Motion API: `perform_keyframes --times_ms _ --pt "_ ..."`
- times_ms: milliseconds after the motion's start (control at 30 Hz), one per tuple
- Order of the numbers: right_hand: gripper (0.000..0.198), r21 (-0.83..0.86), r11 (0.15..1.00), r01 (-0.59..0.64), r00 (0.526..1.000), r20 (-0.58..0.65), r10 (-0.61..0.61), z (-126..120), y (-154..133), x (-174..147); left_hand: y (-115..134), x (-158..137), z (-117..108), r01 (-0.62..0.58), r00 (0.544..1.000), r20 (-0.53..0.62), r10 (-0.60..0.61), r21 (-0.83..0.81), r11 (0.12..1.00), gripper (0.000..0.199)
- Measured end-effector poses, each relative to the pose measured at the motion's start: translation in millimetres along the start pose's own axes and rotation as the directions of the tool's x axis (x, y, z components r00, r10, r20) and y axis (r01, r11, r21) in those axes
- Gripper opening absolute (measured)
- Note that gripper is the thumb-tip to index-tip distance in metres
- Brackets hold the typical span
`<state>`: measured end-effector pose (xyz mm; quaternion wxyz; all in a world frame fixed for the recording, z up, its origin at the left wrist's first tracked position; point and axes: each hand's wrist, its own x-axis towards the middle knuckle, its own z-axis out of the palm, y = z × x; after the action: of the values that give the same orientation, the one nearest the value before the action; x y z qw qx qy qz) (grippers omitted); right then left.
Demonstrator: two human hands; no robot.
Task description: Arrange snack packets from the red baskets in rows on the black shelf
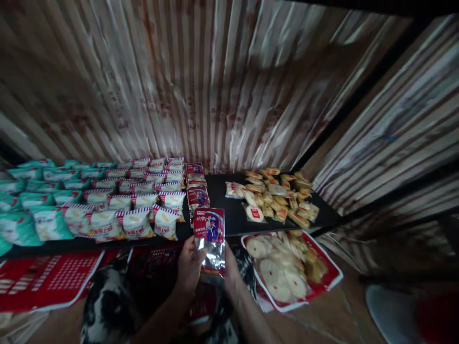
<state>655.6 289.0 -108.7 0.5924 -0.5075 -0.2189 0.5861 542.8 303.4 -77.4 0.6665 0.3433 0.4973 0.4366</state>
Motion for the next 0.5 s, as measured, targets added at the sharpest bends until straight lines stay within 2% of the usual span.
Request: perform_keyframes --times_ms 67,133,233,367,500 --pt "0.059 0.092 0.991 -0.1 0.995 -0.013 0.102 2.7 -6.7 -1.5 -0.1 12.4 3.7 -0.038 0.999 -0.036 0.038 0.022 0.999 0.051" --pt "0.056 0.131 0.986 -0.105 0.992 -0.057 0.114 3.6 -11.2 -1.8 -1.6 26.1 8.7 -0.087 0.993 -0.075 0.092 0.065 0.994 0.046" --pt "0.047 0.062 0.998 0.026 0.994 -0.106 -0.019 2.4 -17.0 8.6 -3.3 46.5 18.5 -0.139 0.983 -0.102 0.151 0.116 0.983 0.046" --pt "0.041 -0.04 0.988 0.15 0.975 -0.162 -0.155 -0.4 -28.9 45.7 0.9 70.2 33.6 -0.183 0.967 -0.126 0.22 0.255 0.95 0.06" --pt "0.04 -0.121 0.967 0.225 0.947 -0.205 -0.247 0.7 -46.3 91.1 6.2 93.1 44.7 -0.299 0.916 -0.103 0.388 0.469 0.831 0.059"
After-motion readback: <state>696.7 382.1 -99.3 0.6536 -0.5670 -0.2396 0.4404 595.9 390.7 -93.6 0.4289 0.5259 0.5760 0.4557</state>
